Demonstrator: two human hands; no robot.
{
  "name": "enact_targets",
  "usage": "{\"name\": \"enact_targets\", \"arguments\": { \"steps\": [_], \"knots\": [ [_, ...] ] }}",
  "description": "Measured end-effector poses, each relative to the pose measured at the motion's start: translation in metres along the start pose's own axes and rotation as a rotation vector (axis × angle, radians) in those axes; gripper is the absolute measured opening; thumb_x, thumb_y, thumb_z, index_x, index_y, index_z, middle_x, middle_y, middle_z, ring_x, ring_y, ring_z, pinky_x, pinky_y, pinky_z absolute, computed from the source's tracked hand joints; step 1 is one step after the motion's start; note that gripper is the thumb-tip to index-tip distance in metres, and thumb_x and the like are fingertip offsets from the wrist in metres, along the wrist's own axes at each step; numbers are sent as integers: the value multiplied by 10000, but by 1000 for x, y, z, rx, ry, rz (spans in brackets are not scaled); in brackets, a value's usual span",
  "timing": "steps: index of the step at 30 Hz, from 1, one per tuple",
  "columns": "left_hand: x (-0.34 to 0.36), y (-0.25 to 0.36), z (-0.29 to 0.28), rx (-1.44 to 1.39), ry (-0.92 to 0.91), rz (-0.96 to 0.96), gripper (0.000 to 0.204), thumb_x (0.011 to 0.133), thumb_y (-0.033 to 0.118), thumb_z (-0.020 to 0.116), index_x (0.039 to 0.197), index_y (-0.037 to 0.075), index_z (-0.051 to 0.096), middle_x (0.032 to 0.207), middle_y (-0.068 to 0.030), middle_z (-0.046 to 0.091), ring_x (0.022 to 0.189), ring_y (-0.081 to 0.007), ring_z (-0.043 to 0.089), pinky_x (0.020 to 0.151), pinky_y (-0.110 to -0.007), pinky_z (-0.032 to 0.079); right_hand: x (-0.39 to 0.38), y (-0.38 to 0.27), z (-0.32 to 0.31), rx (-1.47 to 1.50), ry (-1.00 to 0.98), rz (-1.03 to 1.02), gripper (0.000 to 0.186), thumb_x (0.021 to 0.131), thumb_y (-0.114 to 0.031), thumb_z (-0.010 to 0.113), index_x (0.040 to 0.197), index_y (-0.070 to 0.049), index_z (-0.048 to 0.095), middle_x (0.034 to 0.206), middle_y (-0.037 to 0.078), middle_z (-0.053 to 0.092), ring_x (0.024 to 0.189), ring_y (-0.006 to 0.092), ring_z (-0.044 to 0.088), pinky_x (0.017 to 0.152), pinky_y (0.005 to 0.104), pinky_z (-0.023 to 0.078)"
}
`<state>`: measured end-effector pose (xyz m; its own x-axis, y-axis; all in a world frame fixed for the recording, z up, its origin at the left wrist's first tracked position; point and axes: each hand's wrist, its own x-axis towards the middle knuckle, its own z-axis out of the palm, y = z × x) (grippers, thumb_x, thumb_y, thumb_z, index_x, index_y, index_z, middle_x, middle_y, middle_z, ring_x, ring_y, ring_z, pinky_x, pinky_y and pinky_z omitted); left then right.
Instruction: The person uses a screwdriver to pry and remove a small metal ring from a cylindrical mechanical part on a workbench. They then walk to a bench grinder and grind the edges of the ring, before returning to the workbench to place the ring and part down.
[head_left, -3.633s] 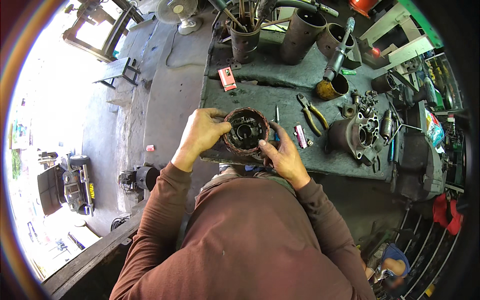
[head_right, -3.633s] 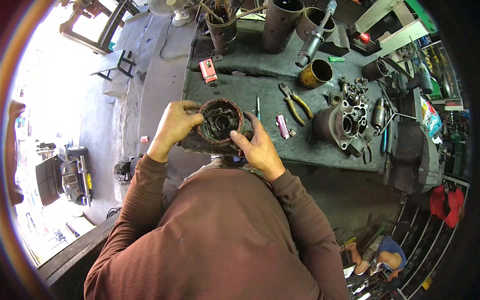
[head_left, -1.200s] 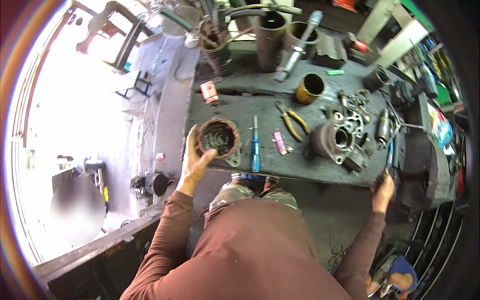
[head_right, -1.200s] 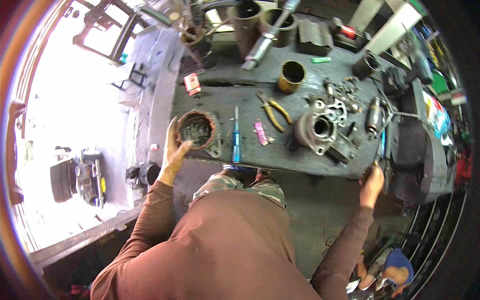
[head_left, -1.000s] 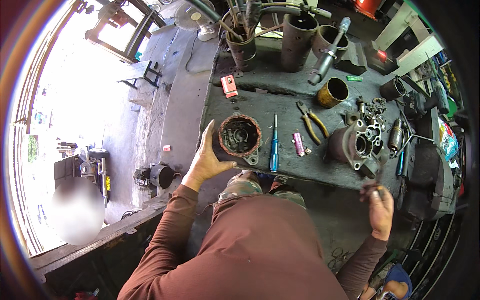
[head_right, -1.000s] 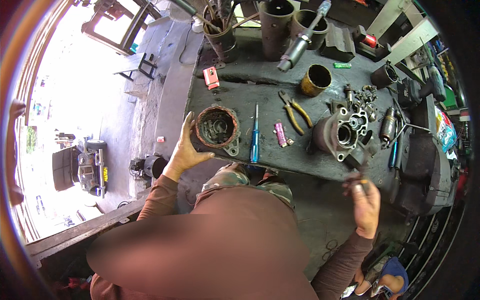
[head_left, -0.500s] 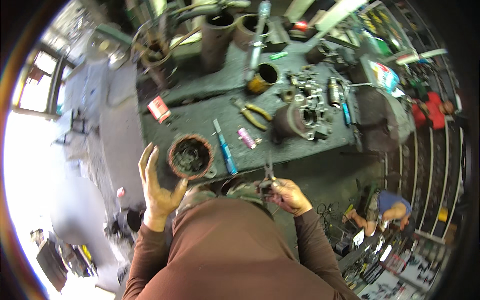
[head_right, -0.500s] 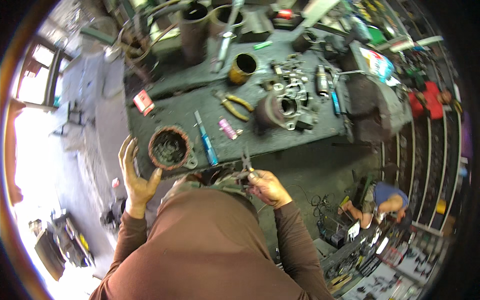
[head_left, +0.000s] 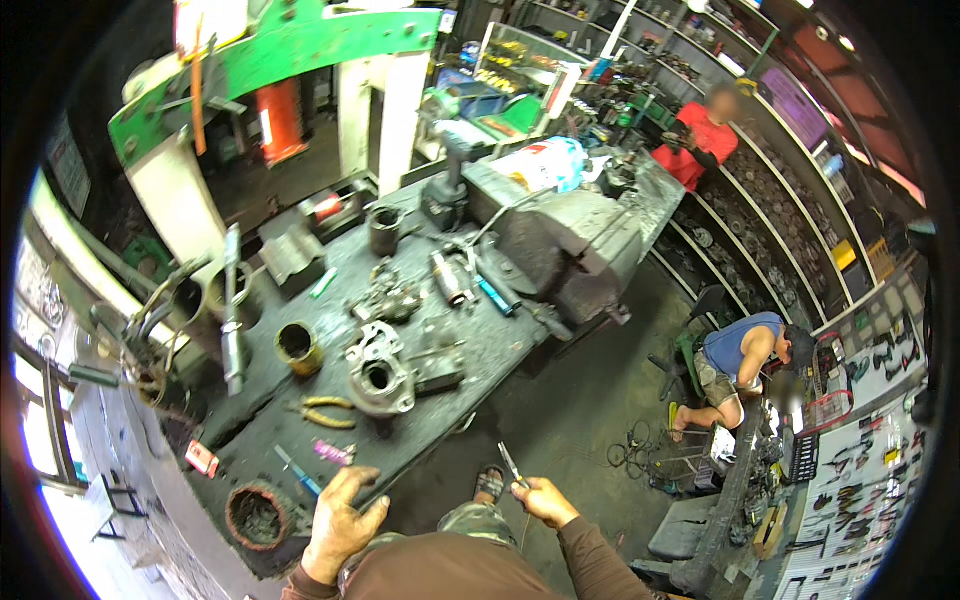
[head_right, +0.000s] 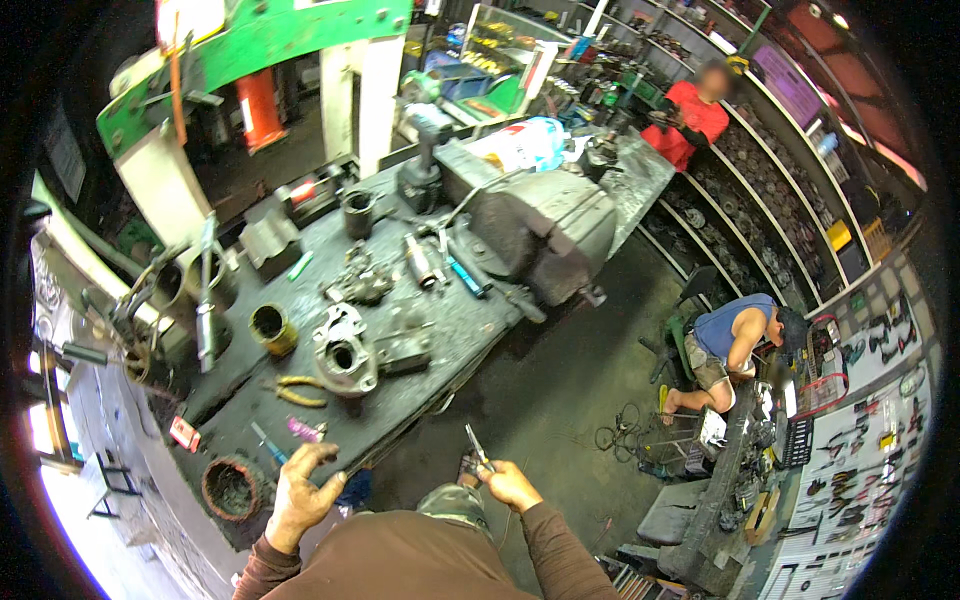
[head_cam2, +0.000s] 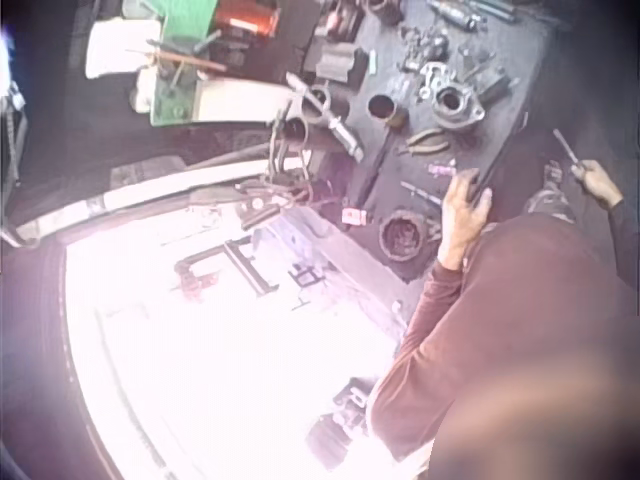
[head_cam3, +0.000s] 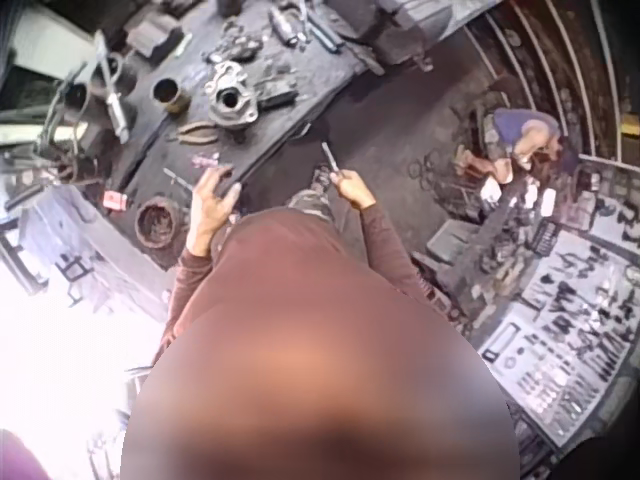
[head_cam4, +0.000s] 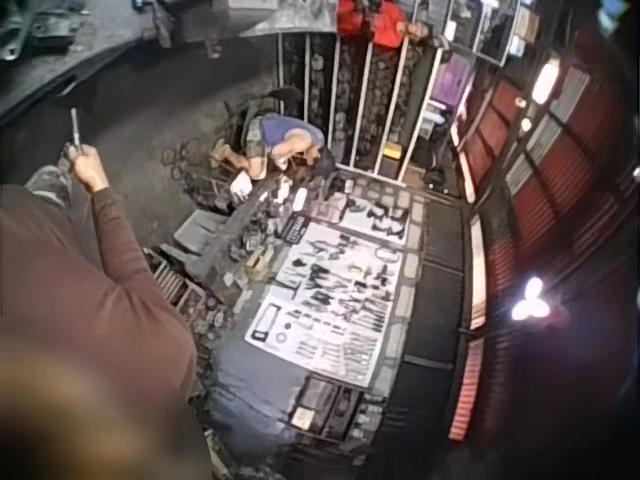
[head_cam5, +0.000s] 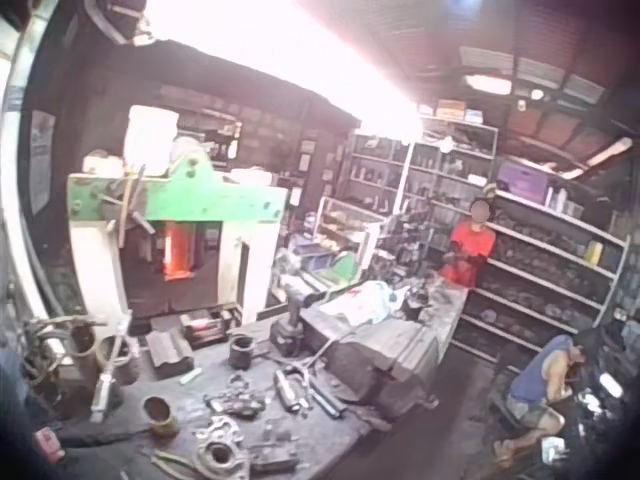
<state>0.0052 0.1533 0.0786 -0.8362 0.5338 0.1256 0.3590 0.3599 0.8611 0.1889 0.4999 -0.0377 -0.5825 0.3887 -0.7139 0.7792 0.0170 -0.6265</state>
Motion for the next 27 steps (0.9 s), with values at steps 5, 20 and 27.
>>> {"name": "enact_targets", "arguments": {
  "steps": [5, 20, 27],
  "knots": [
    [67, 44, 110, 61, -145, -106, 353, 853, 122, 817, 1170, -11, 737, 1042, -186, 742, 959, -355, 740, 866, -426, 594, 40, 37, -115, -341, 9, -57, 466, 1063, -375, 661, 1207, 64, 726, 1085, 210, 784, 1013, 364, 725, 906, 457, 550],
    [302, 225, 437, 49, -693, 374, 471, 931, 193, 789, 1351, 15, 671, 1191, -195, 710, 972, -333, 755, 857, -434, 616, 73, 89, -372, -56, 373, -108, 371, 1035, -320, 654, 938, 36, 686, 881, 291, 710, 808, 461, 683, 740, 536, 503],
    [385, 248, 596, 247, -1023, 456, 570, 853, 176, 843, 1360, -29, 679, 1322, -262, 712, 1228, -396, 697, 1054, -444, 548, 105, 175, -412, -88, 386, 95, 357, 974, -313, 633, 950, 27, 736, 943, 317, 722, 882, 497, 713, 767, 588, 530]
  ]
}}
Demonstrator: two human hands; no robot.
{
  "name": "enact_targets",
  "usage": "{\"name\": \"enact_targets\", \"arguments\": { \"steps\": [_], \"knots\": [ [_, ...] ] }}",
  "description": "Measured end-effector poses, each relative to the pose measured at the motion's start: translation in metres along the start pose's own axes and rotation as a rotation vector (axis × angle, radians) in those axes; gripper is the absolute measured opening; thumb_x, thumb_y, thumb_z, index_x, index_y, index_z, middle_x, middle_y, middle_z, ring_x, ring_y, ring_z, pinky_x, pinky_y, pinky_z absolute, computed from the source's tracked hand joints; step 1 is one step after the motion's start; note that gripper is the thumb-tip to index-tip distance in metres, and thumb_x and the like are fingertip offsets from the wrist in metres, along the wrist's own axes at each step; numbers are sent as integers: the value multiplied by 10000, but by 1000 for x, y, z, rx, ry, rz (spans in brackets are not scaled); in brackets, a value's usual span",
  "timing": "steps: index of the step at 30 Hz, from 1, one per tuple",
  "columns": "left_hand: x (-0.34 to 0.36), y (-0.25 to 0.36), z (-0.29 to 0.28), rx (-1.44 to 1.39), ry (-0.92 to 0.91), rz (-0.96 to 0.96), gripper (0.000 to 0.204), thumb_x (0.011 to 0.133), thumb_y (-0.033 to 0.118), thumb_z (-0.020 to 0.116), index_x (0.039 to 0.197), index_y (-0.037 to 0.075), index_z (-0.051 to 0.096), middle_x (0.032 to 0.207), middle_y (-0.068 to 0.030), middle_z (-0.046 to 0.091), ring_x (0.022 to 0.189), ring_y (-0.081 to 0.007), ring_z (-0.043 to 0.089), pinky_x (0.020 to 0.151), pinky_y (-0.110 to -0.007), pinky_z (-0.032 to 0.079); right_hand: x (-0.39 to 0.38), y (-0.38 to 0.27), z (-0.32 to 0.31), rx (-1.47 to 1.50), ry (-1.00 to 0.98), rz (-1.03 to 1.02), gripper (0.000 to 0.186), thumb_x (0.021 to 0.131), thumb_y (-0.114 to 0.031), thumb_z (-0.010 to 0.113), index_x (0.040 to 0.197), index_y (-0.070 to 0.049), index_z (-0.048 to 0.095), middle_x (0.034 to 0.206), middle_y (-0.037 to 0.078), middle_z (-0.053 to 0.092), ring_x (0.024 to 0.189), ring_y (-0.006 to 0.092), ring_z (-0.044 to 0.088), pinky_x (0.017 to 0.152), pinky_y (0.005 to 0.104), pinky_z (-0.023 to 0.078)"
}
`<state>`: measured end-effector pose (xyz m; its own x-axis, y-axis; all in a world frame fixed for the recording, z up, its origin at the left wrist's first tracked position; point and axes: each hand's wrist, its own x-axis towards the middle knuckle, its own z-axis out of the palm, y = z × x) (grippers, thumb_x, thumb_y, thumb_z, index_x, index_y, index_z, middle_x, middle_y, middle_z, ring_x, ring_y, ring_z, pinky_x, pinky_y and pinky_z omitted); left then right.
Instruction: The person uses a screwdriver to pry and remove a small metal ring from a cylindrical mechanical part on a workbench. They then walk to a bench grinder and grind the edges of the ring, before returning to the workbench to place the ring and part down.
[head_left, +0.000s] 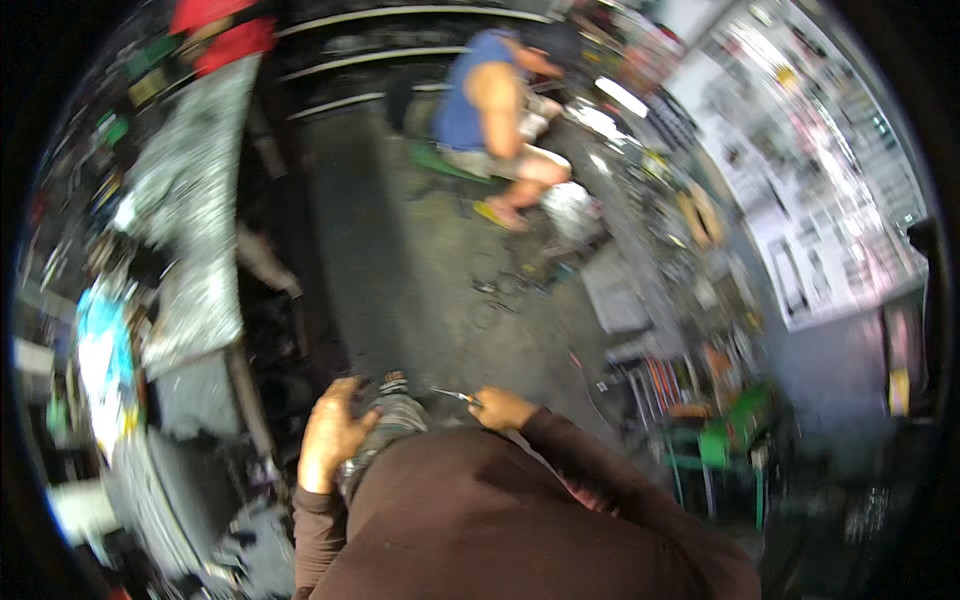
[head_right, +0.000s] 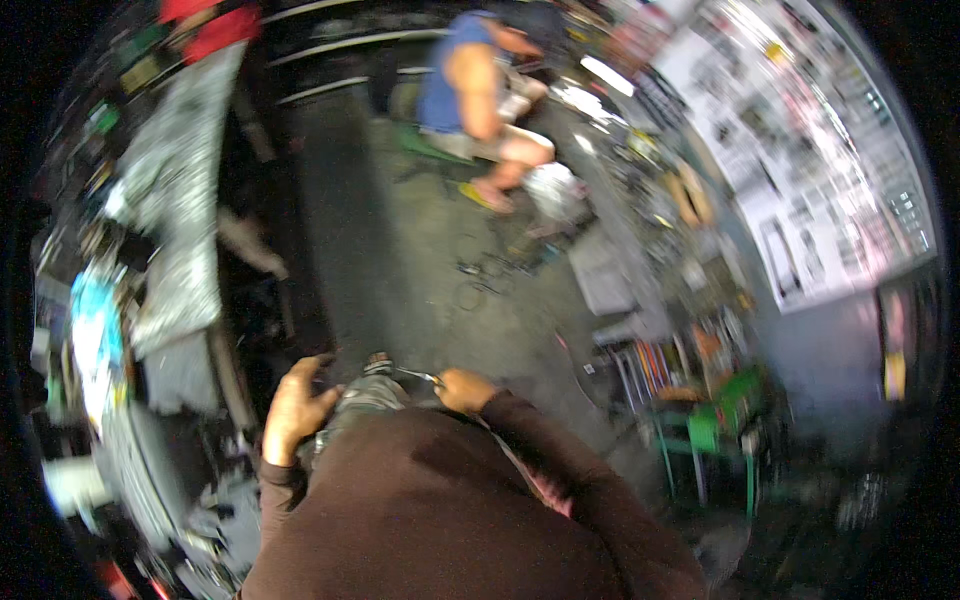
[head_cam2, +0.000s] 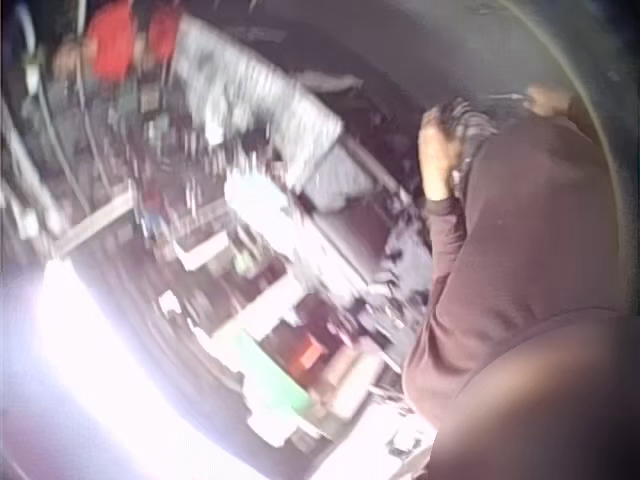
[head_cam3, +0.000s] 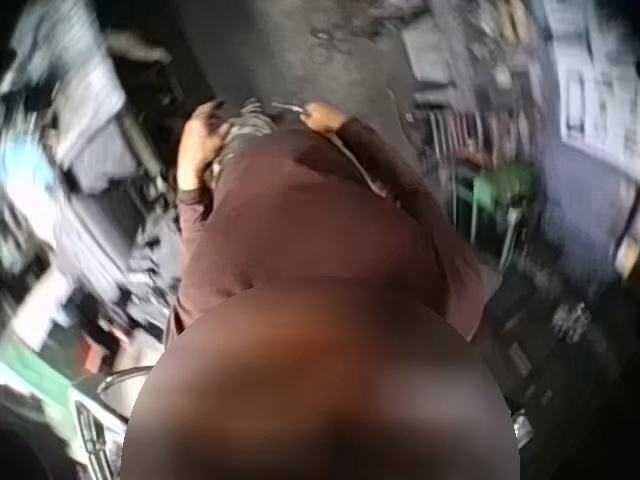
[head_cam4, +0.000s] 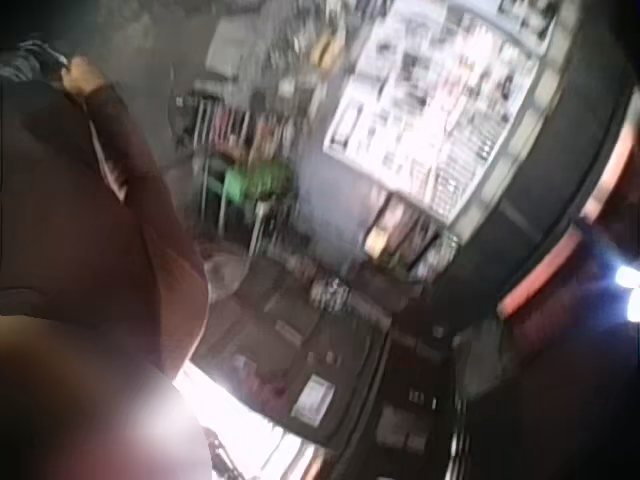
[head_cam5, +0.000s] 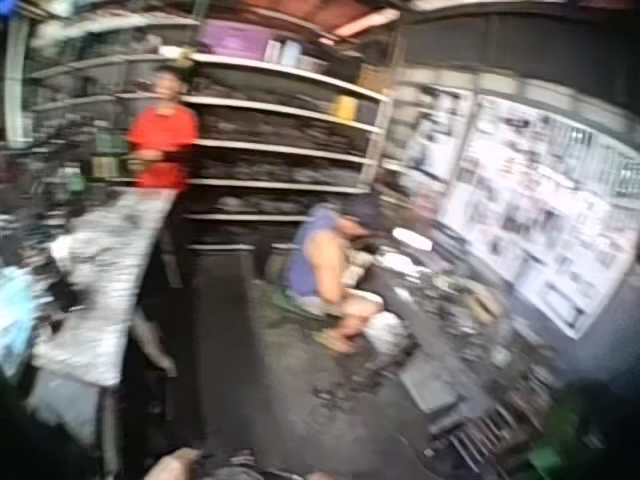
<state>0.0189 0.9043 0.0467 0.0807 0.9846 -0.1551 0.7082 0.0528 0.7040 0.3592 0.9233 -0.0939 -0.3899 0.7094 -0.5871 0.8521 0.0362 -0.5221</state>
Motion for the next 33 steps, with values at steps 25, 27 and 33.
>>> {"name": "enact_targets", "arguments": {
  "steps": [25, 27, 33],
  "knots": [
    [38, -212, 173, -162, -161, -1073, 458, 921, 277, 771, 1243, -48, 751, 1210, -211, 781, 1087, -300, 761, 961, -375, 580, 154, 239, -132, 57, 24, 251, 362, 1025, -305, 688, 954, 48, 727, 832, 305, 697, 841, 481, 713, 809, 555, 524],
    [12, -188, 169, -145, -168, -1131, 475, 912, 324, 768, 1242, -17, 764, 1252, -235, 768, 1161, -340, 742, 1016, -404, 561, 186, 240, -116, 49, -21, 145, 356, 1032, -295, 681, 924, 43, 701, 815, 302, 672, 779, 446, 688, 760, 542, 505],
    [2, -166, 184, -149, -209, -1217, 489, 944, 294, 769, 1317, -16, 708, 1180, -237, 784, 1102, -352, 767, 976, -421, 587, 282, 201, -33, 253, -85, 0, 335, 1058, -252, 646, 937, 60, 648, 818, 306, 639, 713, 446, 614, 705, 515, 471]
  ]
}}
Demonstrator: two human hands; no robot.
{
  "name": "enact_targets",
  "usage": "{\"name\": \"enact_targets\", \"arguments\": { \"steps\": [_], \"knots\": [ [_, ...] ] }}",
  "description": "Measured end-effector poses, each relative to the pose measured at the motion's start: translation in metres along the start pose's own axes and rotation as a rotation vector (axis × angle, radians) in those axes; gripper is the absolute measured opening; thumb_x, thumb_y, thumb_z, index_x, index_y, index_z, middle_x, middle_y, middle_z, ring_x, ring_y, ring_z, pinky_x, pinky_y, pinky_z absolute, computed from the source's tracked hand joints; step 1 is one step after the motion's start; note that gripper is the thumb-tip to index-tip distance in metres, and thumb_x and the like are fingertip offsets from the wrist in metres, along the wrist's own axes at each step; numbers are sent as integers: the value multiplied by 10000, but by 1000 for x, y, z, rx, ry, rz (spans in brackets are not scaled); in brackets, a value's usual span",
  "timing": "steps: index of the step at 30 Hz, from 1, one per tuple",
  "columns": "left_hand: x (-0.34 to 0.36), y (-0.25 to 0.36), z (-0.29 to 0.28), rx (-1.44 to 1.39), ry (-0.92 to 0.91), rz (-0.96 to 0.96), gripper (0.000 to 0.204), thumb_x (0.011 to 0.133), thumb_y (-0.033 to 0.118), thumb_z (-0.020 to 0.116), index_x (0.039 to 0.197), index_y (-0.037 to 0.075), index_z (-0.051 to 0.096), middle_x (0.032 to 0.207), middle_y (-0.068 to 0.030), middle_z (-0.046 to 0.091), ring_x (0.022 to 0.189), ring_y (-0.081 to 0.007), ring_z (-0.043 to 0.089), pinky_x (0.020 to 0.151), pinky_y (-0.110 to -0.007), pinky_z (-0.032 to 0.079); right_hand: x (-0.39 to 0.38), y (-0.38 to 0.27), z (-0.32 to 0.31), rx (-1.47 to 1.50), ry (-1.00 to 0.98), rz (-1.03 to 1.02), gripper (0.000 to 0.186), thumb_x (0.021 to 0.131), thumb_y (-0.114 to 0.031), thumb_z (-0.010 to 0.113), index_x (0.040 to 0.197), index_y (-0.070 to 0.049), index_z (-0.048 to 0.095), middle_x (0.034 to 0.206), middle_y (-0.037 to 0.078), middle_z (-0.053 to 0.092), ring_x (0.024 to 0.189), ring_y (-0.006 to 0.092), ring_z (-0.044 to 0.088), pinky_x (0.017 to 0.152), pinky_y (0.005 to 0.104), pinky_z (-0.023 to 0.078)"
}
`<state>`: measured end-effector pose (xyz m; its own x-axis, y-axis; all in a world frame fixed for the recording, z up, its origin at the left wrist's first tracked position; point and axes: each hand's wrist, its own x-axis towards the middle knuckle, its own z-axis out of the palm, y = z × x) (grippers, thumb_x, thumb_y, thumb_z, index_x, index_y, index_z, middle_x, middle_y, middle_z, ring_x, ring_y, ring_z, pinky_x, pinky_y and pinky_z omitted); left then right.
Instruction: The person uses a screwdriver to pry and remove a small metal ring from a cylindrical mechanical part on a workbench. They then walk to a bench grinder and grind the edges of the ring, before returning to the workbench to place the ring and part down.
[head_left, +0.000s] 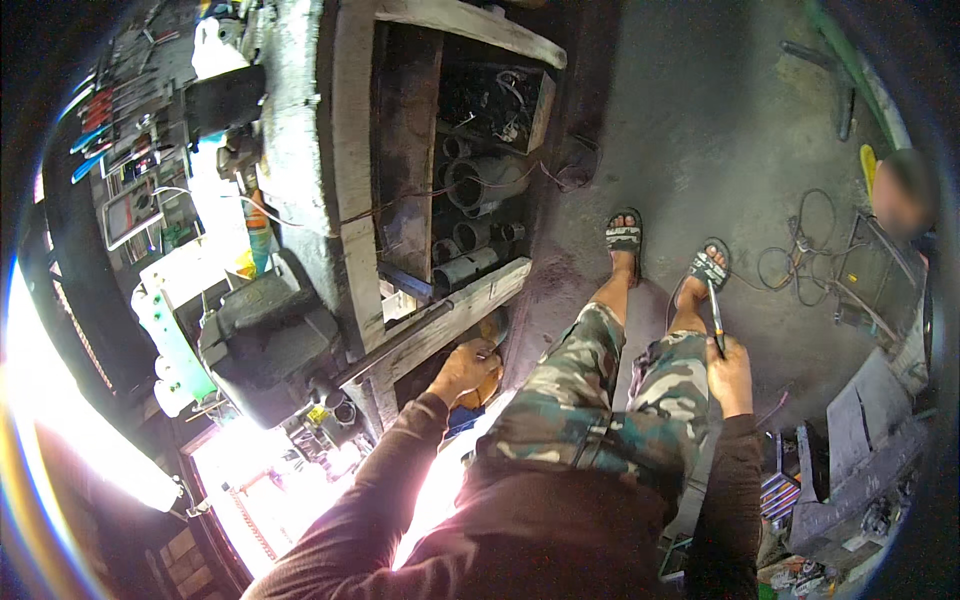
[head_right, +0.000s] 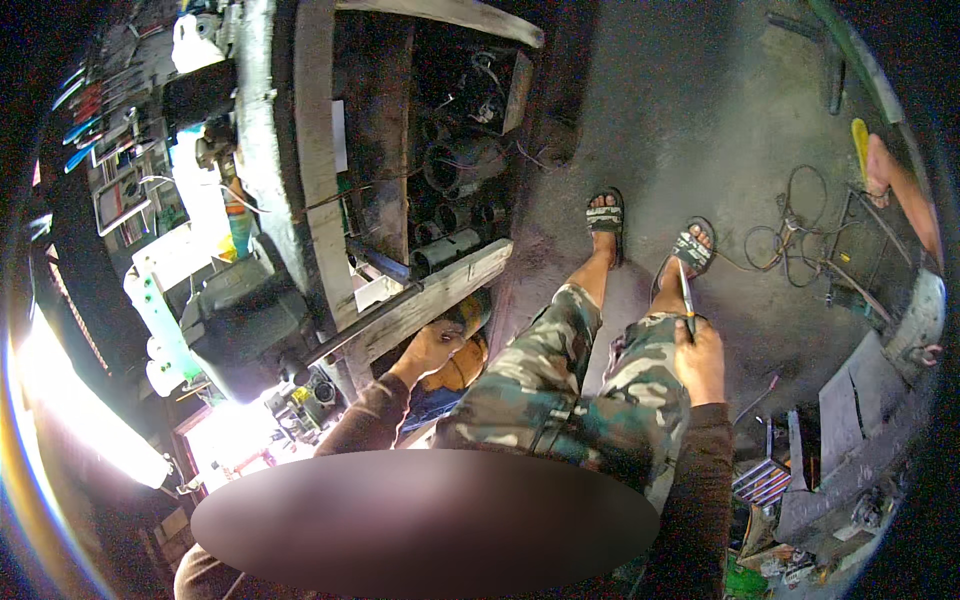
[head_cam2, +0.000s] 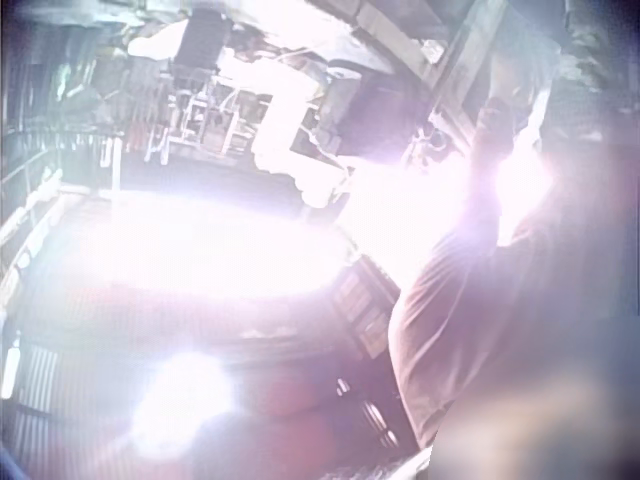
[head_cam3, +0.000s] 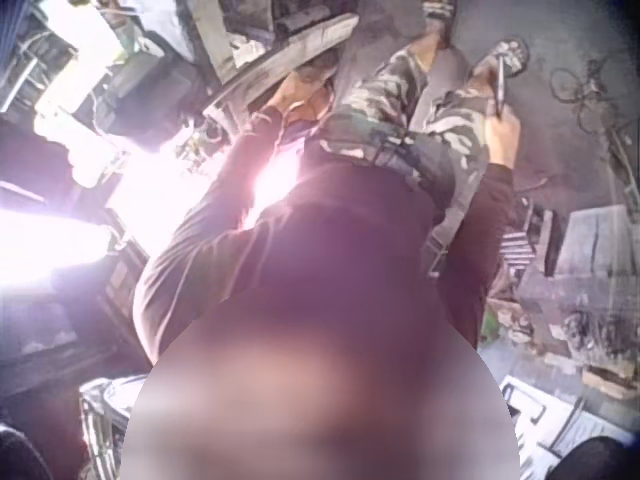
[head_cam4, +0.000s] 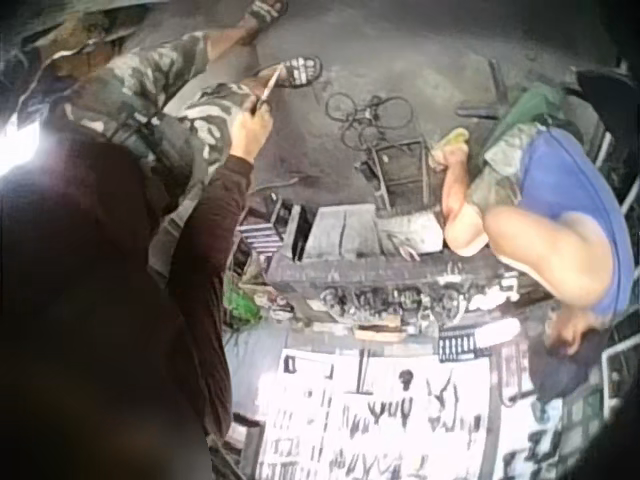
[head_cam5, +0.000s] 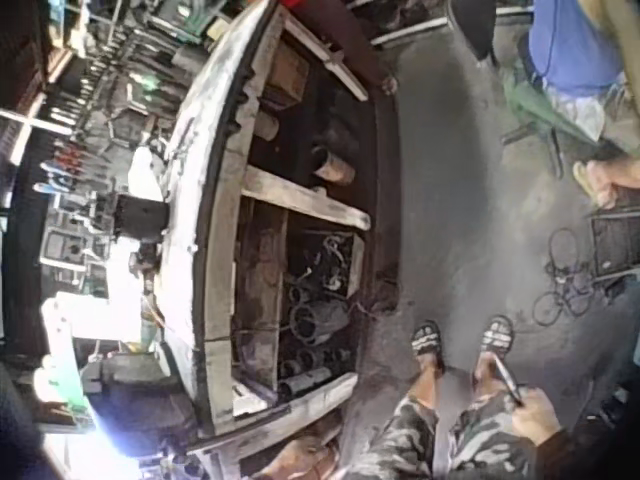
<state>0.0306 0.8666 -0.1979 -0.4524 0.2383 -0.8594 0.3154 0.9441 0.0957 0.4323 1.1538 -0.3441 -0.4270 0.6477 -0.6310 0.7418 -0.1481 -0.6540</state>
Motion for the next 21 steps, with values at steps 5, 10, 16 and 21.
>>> {"name": "enact_targets", "arguments": {
  "steps": [5, 10, 16, 21],
  "knots": [
    [15, 21, 24, -40, -79, -37, 527, 959, 316, 780, 1371, 3, 680, 1278, -229, 760, 1155, -341, 751, 1000, -418, 585, 10, -42, 61, 78, -159, 21, 321, 1072, -294, 634, 1076, 22, 691, 992, 292, 724, 944, 511, 692, 820, 556, 532],
    [6, 44, 13, -108, -121, 99, 504, 988, 324, 748, 1385, 22, 677, 1277, -237, 759, 1169, -375, 749, 999, -433, 583, -16, -83, 47, -115, -301, 5, 379, 1048, -351, 643, 1084, 21, 704, 1033, 313, 725, 1005, 532, 687, 875, 574, 543],
    [4, 26, -26, -86, -29, 205, 531, 970, 378, 724, 1354, 12, 703, 1287, -268, 744, 1237, -413, 711, 1049, -456, 553, -25, -139, -28, -386, -184, -20, 331, 1023, -333, 647, 1037, -16, 737, 1037, 290, 737, 1003, 519, 694, 870, 590, 546],
    [-3, 44, -74, -218, 50, 301, 561, 919, 363, 741, 1334, -13, 707, 1253, -277, 752, 1202, -415, 720, 1034, -460, 554, -27, -226, -90, -480, 21, 18, 350, 1019, -340, 654, 1114, -18, 753, 1085, 287, 746, 1061, 495, 707, 903, 568, 559]
  ]
}}
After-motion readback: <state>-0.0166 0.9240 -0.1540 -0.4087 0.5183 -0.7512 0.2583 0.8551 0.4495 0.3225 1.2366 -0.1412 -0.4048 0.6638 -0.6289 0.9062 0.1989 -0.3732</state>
